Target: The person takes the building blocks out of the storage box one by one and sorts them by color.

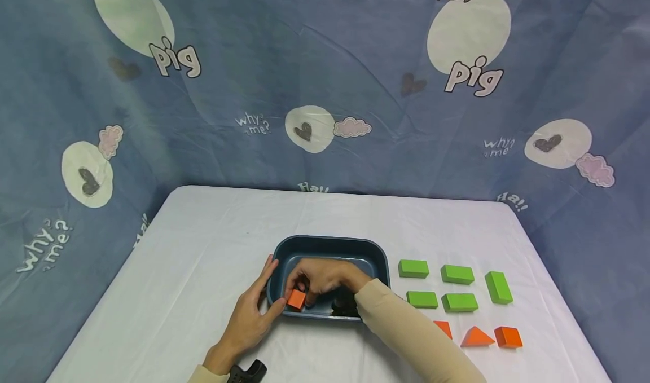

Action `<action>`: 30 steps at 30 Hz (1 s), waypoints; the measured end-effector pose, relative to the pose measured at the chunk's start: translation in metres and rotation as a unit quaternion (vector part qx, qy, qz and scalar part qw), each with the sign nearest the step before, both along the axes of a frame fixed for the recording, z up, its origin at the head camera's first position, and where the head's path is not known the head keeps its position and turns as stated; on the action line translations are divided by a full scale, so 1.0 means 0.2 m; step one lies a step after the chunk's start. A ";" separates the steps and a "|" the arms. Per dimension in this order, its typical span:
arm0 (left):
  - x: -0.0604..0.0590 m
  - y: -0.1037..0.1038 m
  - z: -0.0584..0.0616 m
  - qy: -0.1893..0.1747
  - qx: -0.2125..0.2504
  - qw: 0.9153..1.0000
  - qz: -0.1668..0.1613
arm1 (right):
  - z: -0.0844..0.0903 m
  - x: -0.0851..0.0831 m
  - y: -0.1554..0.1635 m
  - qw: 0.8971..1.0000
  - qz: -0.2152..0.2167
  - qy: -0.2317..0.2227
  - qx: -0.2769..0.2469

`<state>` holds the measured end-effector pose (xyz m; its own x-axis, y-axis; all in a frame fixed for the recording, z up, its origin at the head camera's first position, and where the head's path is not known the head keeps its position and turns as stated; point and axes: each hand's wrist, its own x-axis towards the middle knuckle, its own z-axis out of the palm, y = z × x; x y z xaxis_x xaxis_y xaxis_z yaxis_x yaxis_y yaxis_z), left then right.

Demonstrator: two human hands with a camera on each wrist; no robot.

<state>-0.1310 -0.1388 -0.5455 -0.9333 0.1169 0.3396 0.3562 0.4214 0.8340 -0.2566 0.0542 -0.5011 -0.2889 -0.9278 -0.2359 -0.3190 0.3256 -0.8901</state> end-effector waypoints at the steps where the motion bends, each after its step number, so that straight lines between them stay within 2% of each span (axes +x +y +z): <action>1: 0.00 0.00 0.00 0.001 0.001 1.000 0.000 | 0.00 0.00 0.00 1.000 0.000 0.001 -0.002; 17: 0.00 0.00 0.00 -0.005 -0.001 1.000 -0.001 | 0.08 -0.04 0.06 0.999 -0.036 -0.003 -0.039; 25: 0.00 0.01 0.01 -0.010 -0.003 1.000 0.003 | 0.15 -0.06 0.15 0.994 -0.062 0.016 -0.086; 30: 0.00 0.00 0.02 -0.018 -0.003 1.000 0.004 | 0.21 -0.05 0.21 0.988 -0.085 -0.003 -0.132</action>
